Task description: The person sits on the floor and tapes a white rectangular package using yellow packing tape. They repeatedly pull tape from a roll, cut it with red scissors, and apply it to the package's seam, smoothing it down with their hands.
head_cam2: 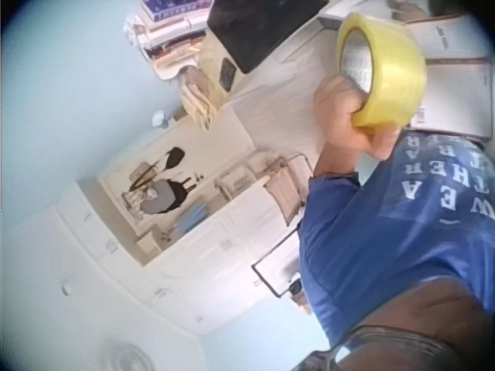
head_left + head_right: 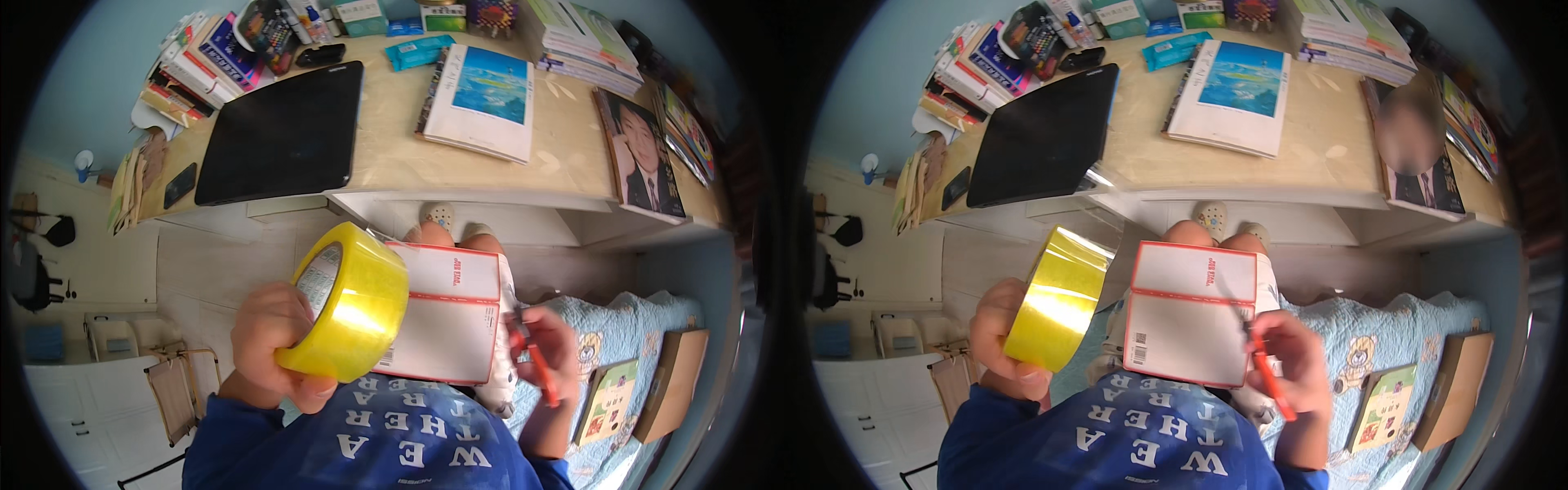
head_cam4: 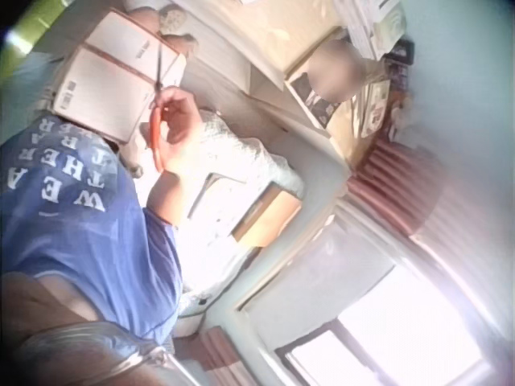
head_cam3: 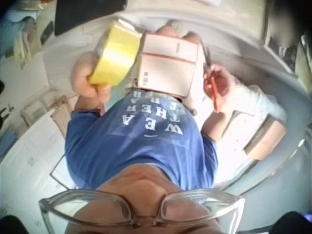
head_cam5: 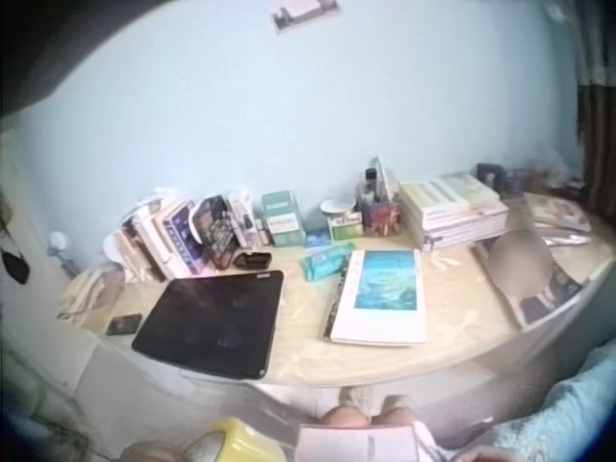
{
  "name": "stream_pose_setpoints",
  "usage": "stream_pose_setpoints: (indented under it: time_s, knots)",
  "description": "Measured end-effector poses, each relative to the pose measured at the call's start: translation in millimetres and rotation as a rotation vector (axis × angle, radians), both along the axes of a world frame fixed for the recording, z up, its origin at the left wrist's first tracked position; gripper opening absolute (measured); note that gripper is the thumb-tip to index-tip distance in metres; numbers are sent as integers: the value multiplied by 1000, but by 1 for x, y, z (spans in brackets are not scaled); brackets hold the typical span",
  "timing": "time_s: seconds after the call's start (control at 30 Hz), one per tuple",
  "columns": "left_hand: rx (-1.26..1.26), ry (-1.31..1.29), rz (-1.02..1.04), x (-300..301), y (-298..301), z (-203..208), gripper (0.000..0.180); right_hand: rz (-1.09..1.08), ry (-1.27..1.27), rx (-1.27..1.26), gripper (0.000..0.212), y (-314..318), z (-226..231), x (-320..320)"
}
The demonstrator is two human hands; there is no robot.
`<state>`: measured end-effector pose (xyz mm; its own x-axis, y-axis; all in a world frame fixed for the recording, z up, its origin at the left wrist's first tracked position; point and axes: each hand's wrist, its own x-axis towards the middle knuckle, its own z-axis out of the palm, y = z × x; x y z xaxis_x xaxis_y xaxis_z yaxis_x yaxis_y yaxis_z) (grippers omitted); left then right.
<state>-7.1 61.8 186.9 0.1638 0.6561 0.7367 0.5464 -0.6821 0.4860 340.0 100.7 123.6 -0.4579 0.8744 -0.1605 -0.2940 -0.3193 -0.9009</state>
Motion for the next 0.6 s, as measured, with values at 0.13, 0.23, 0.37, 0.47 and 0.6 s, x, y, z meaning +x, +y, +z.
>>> stream_pose_setpoints:
  time_s: [0.13,0.23,0.37,0.47,0.6]
  knots:
    - [16,-184,-83,27,6,-31,47,8,259,-165,49,-27,-34,-42]
    - [58,-225,-95,35,6,-39,51,99,184,-47,54,-18,-30,-42]
    - [53,-114,-80,33,5,-23,53,84,37,107,76,-4,-19,-38]
    - [45,-84,-79,29,3,-17,53,134,-22,264,83,7,-16,-35]
    - [41,-65,-107,22,-1,-13,54,192,-87,419,90,12,-16,-38]
